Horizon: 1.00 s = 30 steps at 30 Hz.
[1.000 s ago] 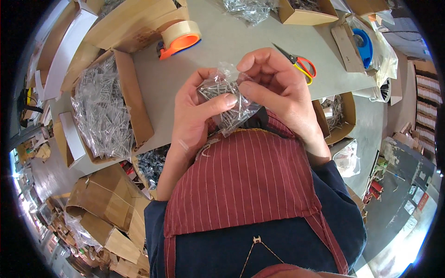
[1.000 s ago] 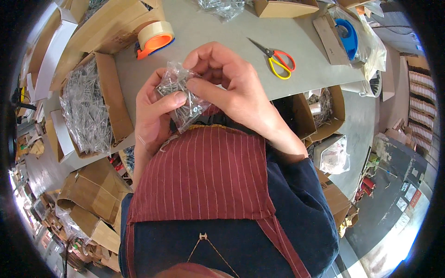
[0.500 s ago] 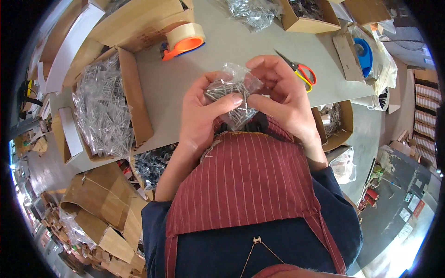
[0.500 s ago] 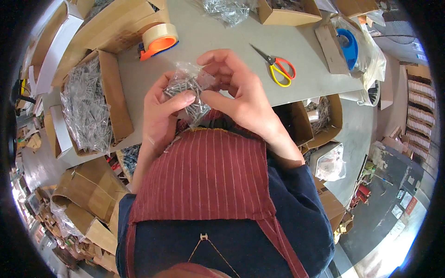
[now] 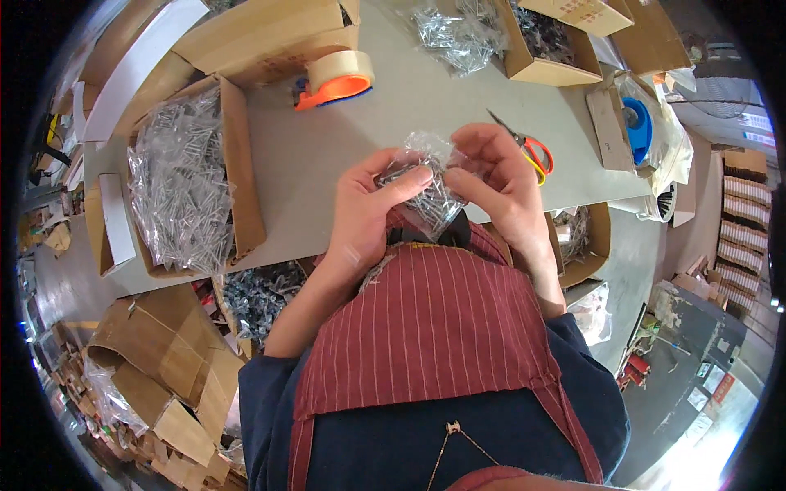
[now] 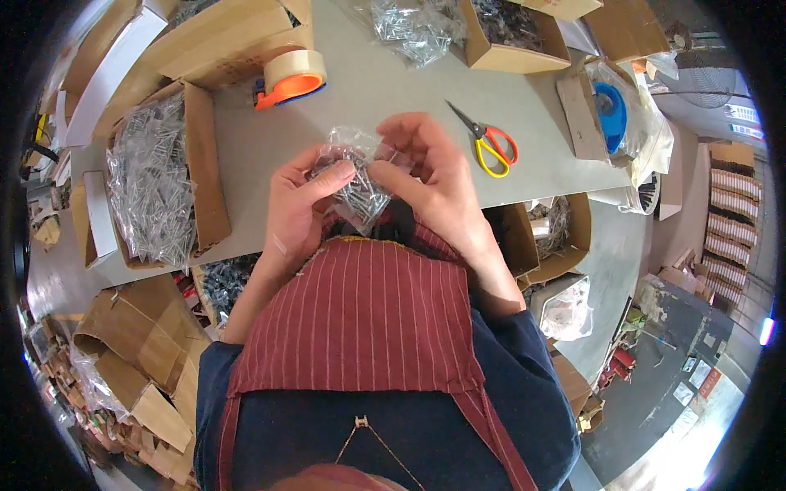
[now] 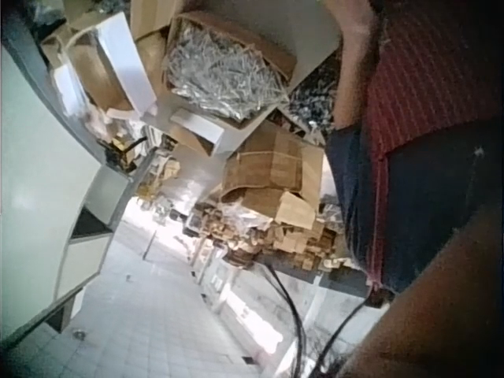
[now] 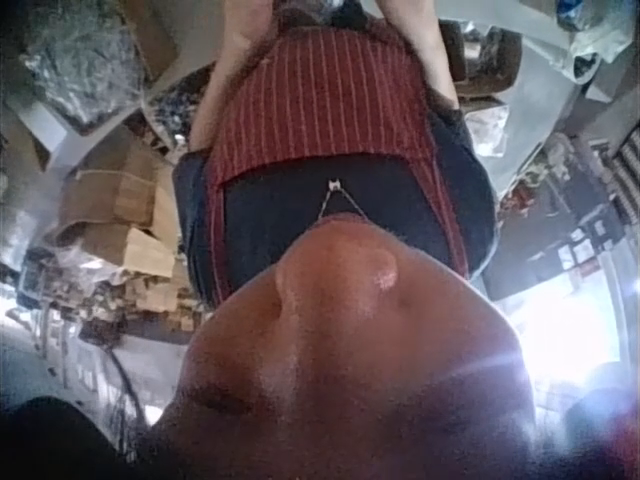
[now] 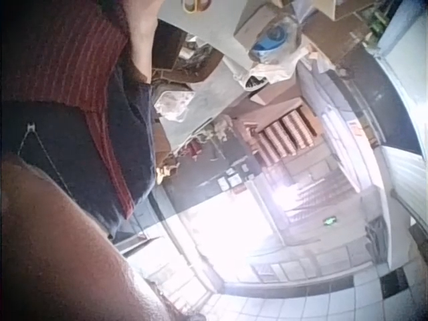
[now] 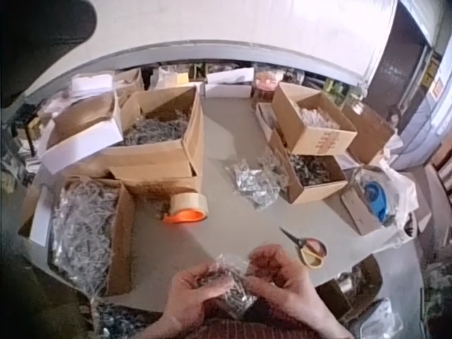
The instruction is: The person puts screws into small plastic bags, weighs the bags on a scale, and seals them with a strip of tape.
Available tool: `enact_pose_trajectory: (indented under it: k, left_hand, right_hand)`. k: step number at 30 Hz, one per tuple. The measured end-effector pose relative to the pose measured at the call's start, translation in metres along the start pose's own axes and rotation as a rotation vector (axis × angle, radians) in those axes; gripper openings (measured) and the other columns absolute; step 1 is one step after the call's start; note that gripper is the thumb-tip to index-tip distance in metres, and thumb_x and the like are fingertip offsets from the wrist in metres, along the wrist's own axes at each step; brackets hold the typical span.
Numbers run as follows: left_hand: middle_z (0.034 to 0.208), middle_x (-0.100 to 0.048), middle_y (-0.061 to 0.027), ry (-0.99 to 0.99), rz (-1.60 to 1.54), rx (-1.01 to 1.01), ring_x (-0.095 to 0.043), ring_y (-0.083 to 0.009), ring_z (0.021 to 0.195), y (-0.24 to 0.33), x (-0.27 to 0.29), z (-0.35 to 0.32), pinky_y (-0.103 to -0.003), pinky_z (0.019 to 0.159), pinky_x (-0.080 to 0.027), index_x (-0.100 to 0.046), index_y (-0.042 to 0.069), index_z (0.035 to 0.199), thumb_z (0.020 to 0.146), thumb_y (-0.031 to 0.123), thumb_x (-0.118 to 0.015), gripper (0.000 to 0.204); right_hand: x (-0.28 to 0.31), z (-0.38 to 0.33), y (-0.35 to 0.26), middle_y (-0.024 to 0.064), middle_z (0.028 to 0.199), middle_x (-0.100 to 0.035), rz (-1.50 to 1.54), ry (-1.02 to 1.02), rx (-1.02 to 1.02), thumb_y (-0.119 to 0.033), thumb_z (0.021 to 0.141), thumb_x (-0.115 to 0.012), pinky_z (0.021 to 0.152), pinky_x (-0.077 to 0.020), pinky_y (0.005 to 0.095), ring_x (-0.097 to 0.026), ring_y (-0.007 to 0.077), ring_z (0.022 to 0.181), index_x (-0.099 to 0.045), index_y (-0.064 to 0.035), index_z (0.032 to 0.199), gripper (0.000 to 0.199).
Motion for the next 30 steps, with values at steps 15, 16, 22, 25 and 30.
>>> enact_pose_trajectory:
  k: [15,16,22,25,30]
  left_hand:
    - [0.093,-0.071,-0.0062,-0.073,-0.033,0.019,-0.068,-0.0124,0.080,0.001,-0.005,-0.001,-0.027,0.070,-0.057,-0.068,0.000,0.106,0.086,0.008,-0.074,0.022]
    - [0.093,-0.071,-0.0062,-0.069,-0.038,0.022,-0.068,-0.0124,0.080,0.001,-0.003,0.000,-0.027,0.070,-0.057,-0.068,0.000,0.106,0.086,0.008,-0.074,0.022]
    - [0.098,-0.070,-0.0078,-0.109,0.027,-0.049,-0.069,-0.0154,0.082,-0.005,0.001,0.004,-0.031,0.069,-0.060,-0.066,-0.001,0.111,0.087,0.003,-0.070,0.025]
    - [0.098,-0.070,-0.0076,-0.111,0.016,-0.049,-0.069,-0.0151,0.082,-0.004,0.000,0.004,-0.030,0.069,-0.059,-0.067,-0.001,0.111,0.087,0.002,-0.070,0.025]
    - [0.089,-0.070,-0.0027,-0.079,0.201,-0.118,-0.064,-0.0081,0.082,0.000,-0.004,0.003,-0.024,0.072,-0.052,-0.071,-0.001,0.100,0.086,0.005,-0.073,0.015]
  right_hand:
    - [-0.005,-0.007,-0.006,0.0026,0.079,-0.065,-0.246,0.041,0.007,-0.007,0.091,-0.067,0.071,-0.0486,0.0237,-0.058,0.0053,0.077,-0.065,0.0038,0.095,0.012]
    - [-0.006,-0.005,-0.006,0.0024,0.082,-0.066,-0.188,0.016,0.009,-0.007,0.091,-0.067,0.073,-0.0485,0.0233,-0.058,0.0054,0.080,-0.065,0.0037,0.097,0.012]
    - [-0.006,-0.002,-0.012,0.0022,0.093,-0.065,-0.077,-0.077,-0.055,-0.003,0.091,-0.064,0.081,-0.0475,0.0228,-0.058,0.0060,0.089,-0.062,0.0026,0.108,0.019]
    - [-0.007,0.000,-0.009,0.0007,0.090,-0.063,-0.135,-0.075,-0.002,-0.003,0.089,-0.065,0.077,-0.0462,0.0215,-0.057,0.0053,0.084,-0.060,0.0020,0.106,0.018]
    - [-0.005,0.000,0.000,-0.0014,0.085,-0.059,0.022,0.048,0.009,-0.001,0.086,-0.067,0.068,-0.0413,0.0186,-0.052,0.0026,0.077,-0.054,-0.0031,0.097,0.017]
Point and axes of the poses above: each hand's wrist, its own z-axis towards the middle knuckle, its own x-axis out of the back of the hand, y = z × x, the point moved 4 cm from there along z, towards the middle knuckle
